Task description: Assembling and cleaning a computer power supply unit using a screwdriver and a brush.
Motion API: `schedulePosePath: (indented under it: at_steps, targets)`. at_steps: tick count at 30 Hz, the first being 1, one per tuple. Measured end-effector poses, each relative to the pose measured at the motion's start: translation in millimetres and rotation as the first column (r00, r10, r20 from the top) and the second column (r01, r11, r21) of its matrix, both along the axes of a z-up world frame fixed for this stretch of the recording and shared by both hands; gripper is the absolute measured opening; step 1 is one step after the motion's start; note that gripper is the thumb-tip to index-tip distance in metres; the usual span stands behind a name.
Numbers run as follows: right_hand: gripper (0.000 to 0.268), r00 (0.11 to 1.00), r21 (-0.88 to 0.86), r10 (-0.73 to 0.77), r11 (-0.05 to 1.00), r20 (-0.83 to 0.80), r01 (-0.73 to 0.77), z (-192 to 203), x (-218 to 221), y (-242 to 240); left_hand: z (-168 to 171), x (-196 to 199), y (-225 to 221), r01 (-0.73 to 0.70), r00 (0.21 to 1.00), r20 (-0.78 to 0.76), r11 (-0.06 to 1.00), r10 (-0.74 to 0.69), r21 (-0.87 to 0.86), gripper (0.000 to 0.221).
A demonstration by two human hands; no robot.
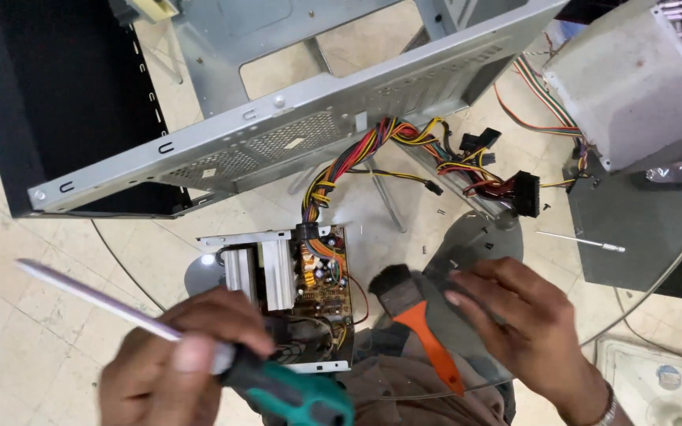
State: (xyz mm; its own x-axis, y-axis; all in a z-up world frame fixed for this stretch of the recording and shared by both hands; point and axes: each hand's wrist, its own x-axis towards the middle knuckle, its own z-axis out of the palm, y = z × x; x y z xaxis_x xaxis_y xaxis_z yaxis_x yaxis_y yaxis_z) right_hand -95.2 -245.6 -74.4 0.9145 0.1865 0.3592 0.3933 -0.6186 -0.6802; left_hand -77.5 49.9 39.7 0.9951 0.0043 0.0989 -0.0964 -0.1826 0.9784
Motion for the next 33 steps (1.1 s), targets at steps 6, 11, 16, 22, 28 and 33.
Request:
schedulePosePath:
  at_steps: [6,11,16,22,28,33]
  targets:
    - [0.015,0.976,-0.236,0.214,0.951,0.046,-0.198,-30,20,15,-29,-16,40,-0.175,0.984,-0.087,0.922,0.154,-0.345,0.051]
    - [0.017,0.977,-0.38,0.156,0.921,0.147,-0.089,-43,37,-2,-36,-19,40,-0.088,0.995,-0.072,0.927,0.067,-0.363,0.044]
    - [0.02,0.967,-0.371,0.085,0.928,0.241,0.011,-4,31,13,-25,-18,24,-0.149,0.98,-0.149,0.985,0.135,-0.084,0.045]
    - [0.058,0.873,0.634,0.277,0.772,-0.401,0.046,46,-39,73,-34,-24,-17,0.05,0.998,0.046,0.997,-0.047,-0.058,0.031]
    - [0.045,0.966,0.529,-0.051,0.829,-0.255,0.183,9,-53,18,-35,-23,-14,-0.181,0.893,0.446,0.857,-0.063,0.482,0.06]
    - [0.089,0.867,0.574,-0.177,0.686,-0.465,0.448,-98,-72,-155,-58,-32,-7,-0.05,0.997,0.032,0.268,0.074,0.962,0.139]
